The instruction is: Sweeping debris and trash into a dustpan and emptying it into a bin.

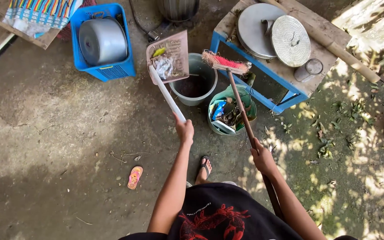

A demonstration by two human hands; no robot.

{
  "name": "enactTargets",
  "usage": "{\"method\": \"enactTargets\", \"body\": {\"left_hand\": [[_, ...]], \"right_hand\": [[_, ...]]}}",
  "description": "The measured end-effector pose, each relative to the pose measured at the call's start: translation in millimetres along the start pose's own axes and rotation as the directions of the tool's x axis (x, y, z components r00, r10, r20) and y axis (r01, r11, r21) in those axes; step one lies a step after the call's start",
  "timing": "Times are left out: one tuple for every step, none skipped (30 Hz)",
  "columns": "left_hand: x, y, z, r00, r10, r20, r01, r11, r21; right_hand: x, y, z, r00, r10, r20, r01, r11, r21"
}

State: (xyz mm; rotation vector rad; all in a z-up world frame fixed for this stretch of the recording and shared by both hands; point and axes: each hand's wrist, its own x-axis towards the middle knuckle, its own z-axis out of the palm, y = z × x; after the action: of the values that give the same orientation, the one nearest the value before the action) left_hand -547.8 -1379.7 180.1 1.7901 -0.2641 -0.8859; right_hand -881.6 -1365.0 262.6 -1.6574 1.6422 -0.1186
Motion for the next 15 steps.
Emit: {"method": "enactTargets", "body": {"left_hand": [[10, -23, 10, 0.973, 0.222, -0.063, -0.21, 0.964, 0.161], [18, -47, 18, 0.895, 0.438, -0.09, -0.388, 0.861, 0.327], [11, -42, 21, 0.896, 0.435, -0.093, -0.384, 0.863, 0.329], [5, -34, 25, 0.916, 0.392, -0.083, -0.335, 0.863, 0.378], [-2, -26, 28, 0.934, 0.348, -0.076, -0.285, 0.859, 0.426], [-6, -21, 31, 0.935, 0.348, -0.076, -0.285, 0.859, 0.427], [-11, -17, 33, 0.961, 0.27, -0.062, -0.21, 0.855, 0.475], [-16, -13, 35, 0.981, 0.189, -0.052, -0.134, 0.841, 0.524], [-17, -12, 38, 0.981, 0.187, -0.052, -0.133, 0.841, 0.525], [-20, -12, 38, 0.975, 0.216, -0.046, -0.162, 0.838, 0.522], [-24, -13, 38, 0.969, 0.245, -0.039, -0.19, 0.833, 0.519], [-26, -14, 36, 0.97, 0.241, -0.04, -0.186, 0.831, 0.524], [-29, -15, 34, 0.966, 0.258, -0.019, -0.205, 0.809, 0.551], [-28, -12, 36, 0.96, 0.28, 0.002, -0.231, 0.789, 0.57], [-28, -12, 36, 0.959, 0.283, 0.0, -0.233, 0.788, 0.569]], "right_hand": [[4, -1, -3, 1.0, 0.013, 0.009, -0.013, 1.0, 0.003], [8, -3, -5, 0.999, 0.025, 0.022, -0.025, 1.0, 0.004], [11, 0, -5, 0.999, 0.025, 0.026, -0.025, 1.0, 0.003], [15, 1, -6, 1.0, 0.012, 0.018, -0.012, 1.0, 0.017], [19, 2, -6, 1.0, -0.001, 0.009, 0.001, 1.0, 0.031], [22, 7, -5, 1.0, -0.001, 0.009, 0.0, 1.0, 0.031], [25, 12, -4, 1.0, -0.014, 0.003, 0.014, 0.999, 0.04], [27, 18, -2, 1.0, -0.025, -0.003, 0.025, 0.999, 0.048], [28, 11, -7, 1.0, -0.023, -0.002, 0.024, 0.999, 0.048], [26, 5, -11, 1.0, 0.012, 0.019, -0.012, 0.999, 0.036], [23, 0, -15, 0.998, 0.047, 0.039, -0.048, 0.999, 0.023], [22, 1, -12, 0.998, 0.05, 0.046, -0.052, 0.998, 0.025], [19, 2, -10, 0.994, 0.089, 0.063, -0.09, 0.996, 0.009], [23, 1, -11, 0.99, 0.121, 0.073, -0.12, 0.993, -0.008], [25, 0, -11, 0.99, 0.118, 0.072, -0.117, 0.993, -0.007]]}}
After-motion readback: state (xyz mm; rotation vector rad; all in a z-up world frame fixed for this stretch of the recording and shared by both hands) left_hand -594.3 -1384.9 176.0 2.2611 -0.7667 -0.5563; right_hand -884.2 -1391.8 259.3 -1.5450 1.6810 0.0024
